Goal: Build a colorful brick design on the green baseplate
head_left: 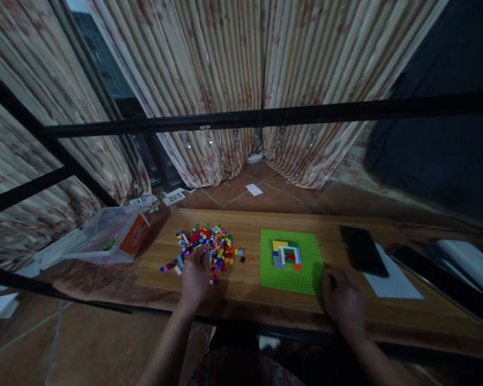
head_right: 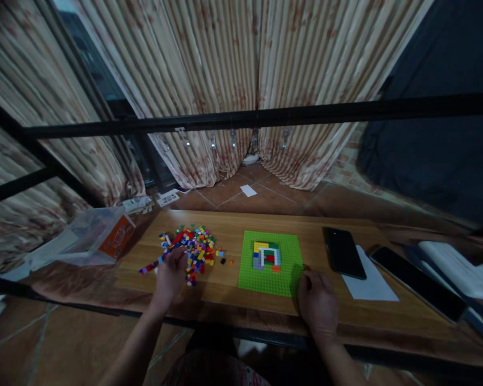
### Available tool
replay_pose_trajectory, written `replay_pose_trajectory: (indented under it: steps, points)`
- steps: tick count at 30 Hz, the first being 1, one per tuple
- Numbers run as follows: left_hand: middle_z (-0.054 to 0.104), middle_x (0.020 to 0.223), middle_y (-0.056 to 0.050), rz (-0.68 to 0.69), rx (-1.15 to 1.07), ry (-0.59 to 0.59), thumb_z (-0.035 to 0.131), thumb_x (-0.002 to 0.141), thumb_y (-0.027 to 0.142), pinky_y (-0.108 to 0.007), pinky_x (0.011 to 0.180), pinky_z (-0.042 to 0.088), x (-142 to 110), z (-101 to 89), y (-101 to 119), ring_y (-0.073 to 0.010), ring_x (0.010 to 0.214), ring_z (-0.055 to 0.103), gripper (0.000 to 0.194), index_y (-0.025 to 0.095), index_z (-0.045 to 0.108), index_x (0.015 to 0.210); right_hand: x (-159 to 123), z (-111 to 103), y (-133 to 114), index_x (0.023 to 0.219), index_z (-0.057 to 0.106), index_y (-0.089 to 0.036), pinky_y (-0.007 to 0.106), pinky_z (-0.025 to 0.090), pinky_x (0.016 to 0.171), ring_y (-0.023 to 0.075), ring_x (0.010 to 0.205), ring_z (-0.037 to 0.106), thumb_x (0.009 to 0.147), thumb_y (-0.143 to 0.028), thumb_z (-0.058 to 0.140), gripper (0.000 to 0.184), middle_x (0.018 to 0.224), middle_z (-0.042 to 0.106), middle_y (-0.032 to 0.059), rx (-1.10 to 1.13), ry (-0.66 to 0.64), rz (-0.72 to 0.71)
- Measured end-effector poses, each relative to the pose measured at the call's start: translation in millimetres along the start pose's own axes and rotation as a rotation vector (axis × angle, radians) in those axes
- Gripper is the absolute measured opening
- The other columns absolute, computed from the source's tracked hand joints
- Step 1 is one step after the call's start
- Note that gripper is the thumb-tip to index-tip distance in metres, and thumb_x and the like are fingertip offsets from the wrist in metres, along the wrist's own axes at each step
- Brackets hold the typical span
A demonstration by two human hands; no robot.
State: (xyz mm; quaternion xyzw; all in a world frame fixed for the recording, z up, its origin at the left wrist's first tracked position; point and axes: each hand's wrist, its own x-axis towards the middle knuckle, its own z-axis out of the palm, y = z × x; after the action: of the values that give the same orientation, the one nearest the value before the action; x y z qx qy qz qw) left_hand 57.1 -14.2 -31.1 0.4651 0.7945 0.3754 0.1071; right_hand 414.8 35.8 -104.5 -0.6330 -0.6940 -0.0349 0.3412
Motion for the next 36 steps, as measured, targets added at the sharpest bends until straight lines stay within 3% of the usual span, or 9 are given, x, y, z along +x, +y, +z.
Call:
replay_pose_trajectory:
  steps: [3, 7, 12, 21, 31, 36]
  points:
    - [0.070, 0.101, -0.005, 0.025, -0.300, -0.155, 0.048, 0.086, 0.025, -0.027, 0.079, 0.050, -15.4, 31.0, 27.3, -0.0169, 0.092, 0.064, 0.026, 0.019, 0.066, 0.104, 0.9, 1.0, -0.6, 0.083, 0.062, -0.017, 0.030, 0.044, 0.073, 0.0201, 0.081, 0.057, 0.088, -0.033, 0.040, 0.028, 0.085, 0.063, 0.0095, 0.010, 0.003, 0.020]
    - [0.070, 0.075, -0.002, -0.089, -0.547, -0.407, 0.053, 0.082, 0.027, -0.024, 0.060, 0.051, -29.7, 75.7, 65.7, -0.0132, 0.067, 0.064, 0.024, 0.017, 0.068, 0.098, 1.3, 0.5, -2.2, 0.084, 0.062, -0.017, 0.030, 0.044, 0.074, 0.0195, 0.083, 0.057, 0.088, -0.032, 0.040, 0.027, 0.086, 0.062, 0.0092, 0.029, 0.003, 0.043]
    - [0.069, 0.076, -0.002, -0.193, -0.659, -0.488, 0.055, 0.080, 0.019, -0.022, 0.056, 0.052, -26.5, 107.7, 89.6, -0.0106, 0.061, 0.063, 0.020, 0.016, 0.067, 0.096, 1.8, -0.6, -3.7, 0.084, 0.062, -0.018, 0.030, 0.044, 0.075, 0.0188, 0.082, 0.057, 0.088, -0.029, 0.041, 0.024, 0.087, 0.062, 0.0086, 0.036, -0.010, 0.053]
    - [0.067, 0.063, 0.002, -0.151, -0.547, -0.515, 0.058, 0.073, 0.011, -0.019, 0.052, 0.048, -13.3, 136.1, 91.0, -0.0098, 0.054, 0.061, 0.020, 0.017, 0.069, 0.089, 1.7, -1.0, -5.3, 0.084, 0.062, -0.018, 0.029, 0.044, 0.075, 0.0187, 0.082, 0.057, 0.088, -0.028, 0.042, 0.023, 0.087, 0.062, 0.0078, 0.040, -0.015, 0.082]
    - [0.065, 0.058, 0.001, -0.129, -0.394, -0.474, 0.062, 0.070, 0.014, -0.020, 0.054, 0.045, -3.7, 141.7, 88.7, -0.0115, 0.056, 0.062, 0.010, 0.015, 0.069, 0.078, 2.7, -2.8, -7.3, 0.085, 0.063, -0.018, 0.030, 0.044, 0.076, 0.0191, 0.083, 0.057, 0.088, -0.027, 0.042, 0.023, 0.087, 0.063, 0.0086, 0.039, -0.005, 0.086]
    - [0.067, 0.060, 0.001, -0.163, -0.368, -0.496, 0.061, 0.072, 0.016, -0.021, 0.051, 0.046, -2.5, 144.4, 89.3, -0.0126, 0.054, 0.063, 0.017, 0.014, 0.069, 0.087, 2.6, -2.1, -6.3, 0.084, 0.063, -0.018, 0.029, 0.044, 0.076, 0.0191, 0.084, 0.057, 0.088, -0.027, 0.042, 0.023, 0.087, 0.063, 0.0084, 0.049, 0.002, 0.071]
